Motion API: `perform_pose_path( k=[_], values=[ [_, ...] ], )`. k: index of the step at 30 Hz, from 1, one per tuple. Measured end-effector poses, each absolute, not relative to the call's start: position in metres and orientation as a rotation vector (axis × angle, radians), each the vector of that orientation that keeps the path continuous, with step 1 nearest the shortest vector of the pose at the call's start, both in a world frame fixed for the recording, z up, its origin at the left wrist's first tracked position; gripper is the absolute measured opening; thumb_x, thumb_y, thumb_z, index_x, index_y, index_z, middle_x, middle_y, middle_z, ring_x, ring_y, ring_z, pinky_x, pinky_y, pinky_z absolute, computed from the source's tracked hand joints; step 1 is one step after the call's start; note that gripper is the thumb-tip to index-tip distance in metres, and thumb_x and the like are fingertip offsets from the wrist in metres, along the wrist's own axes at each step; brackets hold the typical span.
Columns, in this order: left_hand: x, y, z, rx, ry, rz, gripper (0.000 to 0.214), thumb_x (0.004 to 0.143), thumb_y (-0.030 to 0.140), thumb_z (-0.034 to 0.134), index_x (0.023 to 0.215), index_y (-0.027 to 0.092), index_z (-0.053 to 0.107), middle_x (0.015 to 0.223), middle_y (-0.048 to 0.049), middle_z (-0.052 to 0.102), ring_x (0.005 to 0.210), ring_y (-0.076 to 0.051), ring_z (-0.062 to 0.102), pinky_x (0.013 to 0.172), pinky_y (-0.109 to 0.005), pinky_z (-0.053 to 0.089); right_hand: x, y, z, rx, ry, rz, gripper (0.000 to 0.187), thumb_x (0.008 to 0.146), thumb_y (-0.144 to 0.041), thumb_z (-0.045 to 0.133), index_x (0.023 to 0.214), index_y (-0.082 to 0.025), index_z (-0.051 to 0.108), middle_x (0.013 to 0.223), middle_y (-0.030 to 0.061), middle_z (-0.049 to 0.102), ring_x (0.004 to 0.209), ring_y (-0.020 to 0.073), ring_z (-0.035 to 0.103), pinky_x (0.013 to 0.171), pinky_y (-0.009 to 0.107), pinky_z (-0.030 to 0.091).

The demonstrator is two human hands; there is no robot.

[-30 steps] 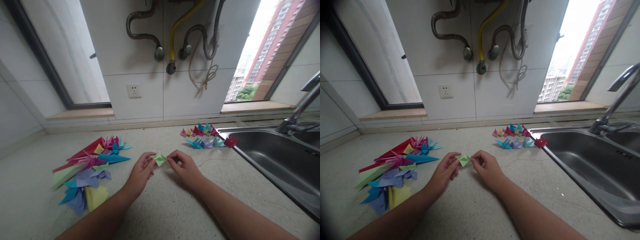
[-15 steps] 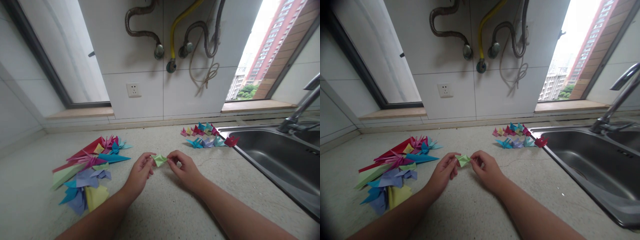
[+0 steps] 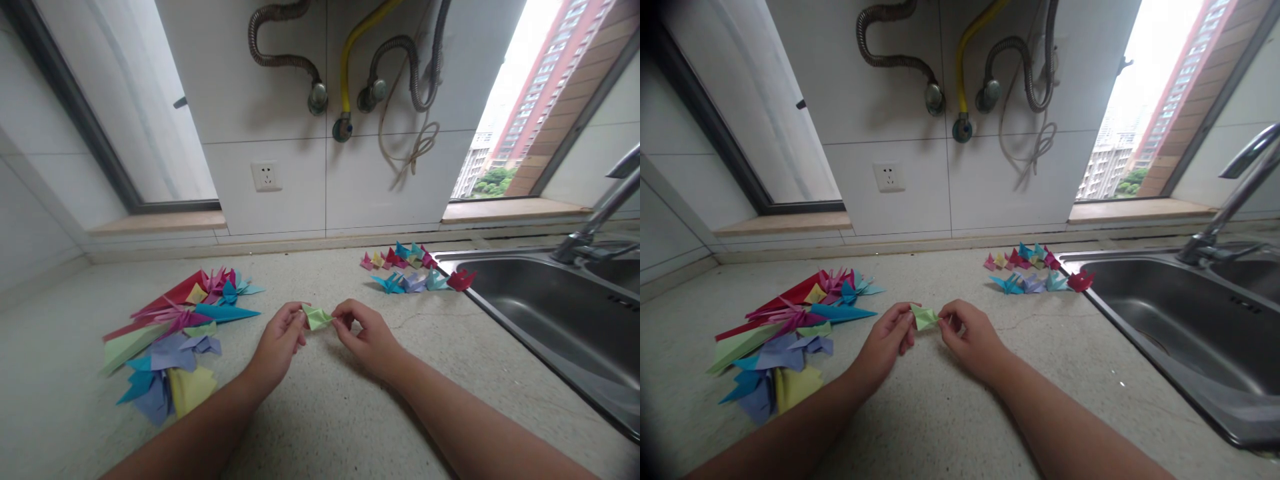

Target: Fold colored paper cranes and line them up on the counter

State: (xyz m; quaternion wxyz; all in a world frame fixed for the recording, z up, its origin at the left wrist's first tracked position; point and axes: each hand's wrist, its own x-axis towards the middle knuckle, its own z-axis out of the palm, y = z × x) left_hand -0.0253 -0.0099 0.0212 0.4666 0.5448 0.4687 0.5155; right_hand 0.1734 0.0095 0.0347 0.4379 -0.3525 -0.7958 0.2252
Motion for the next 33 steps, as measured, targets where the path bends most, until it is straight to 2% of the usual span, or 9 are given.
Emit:
perform_pose_path(
  k=[10, 19, 33],
  values=[
    [-0.0259, -0.0090, 0.0214, 1.337, 1.166, 1.257, 0.036, 0.088, 0.049, 0.057, 0.101, 0.016, 0.060, 0.065, 0.0017, 0.057, 0.050, -0.009, 0.045, 0.047, -0.020, 0.031, 0.1740, 0.0108, 0.0357, -0.895, -1.936, 0.590, 0.006, 0.089, -0.022, 0.056, 0.091, -0.020, 0.061, 0.079, 0.0023, 0.063, 0.071, 0.0143, 0.057, 0.067, 0.028, 0.045],
    [-0.0250, -0.0106, 0.0234, 1.346, 1.169, 1.251, 0.036, 0.088, 0.049, 0.057, 0.101, 0.016, 0.060, 0.066, 0.0012, 0.058, 0.051, -0.009, 0.046, 0.048, -0.021, 0.032, 0.1746, 0.0115, 0.0319, -0.916, -1.906, 0.648, 0.010, 0.091, -0.023, 0.054, 0.099, -0.021, 0.060, 0.081, 0.0021, 0.063, 0.073, 0.0147, 0.057, 0.068, 0.028, 0.046],
    [-0.0252, -0.0110, 0.0220, 1.362, 1.167, 1.238, 0.037, 0.089, 0.051, 0.056, 0.102, 0.016, 0.061, 0.064, 0.0021, 0.056, 0.051, -0.009, 0.045, 0.048, -0.021, 0.032, 0.1728, 0.0108, 0.0328, -0.916, -1.913, 0.649, 0.008, 0.091, -0.023, 0.053, 0.095, -0.021, 0.060, 0.080, 0.0018, 0.062, 0.072, 0.0144, 0.057, 0.068, 0.028, 0.045]
  ],
)
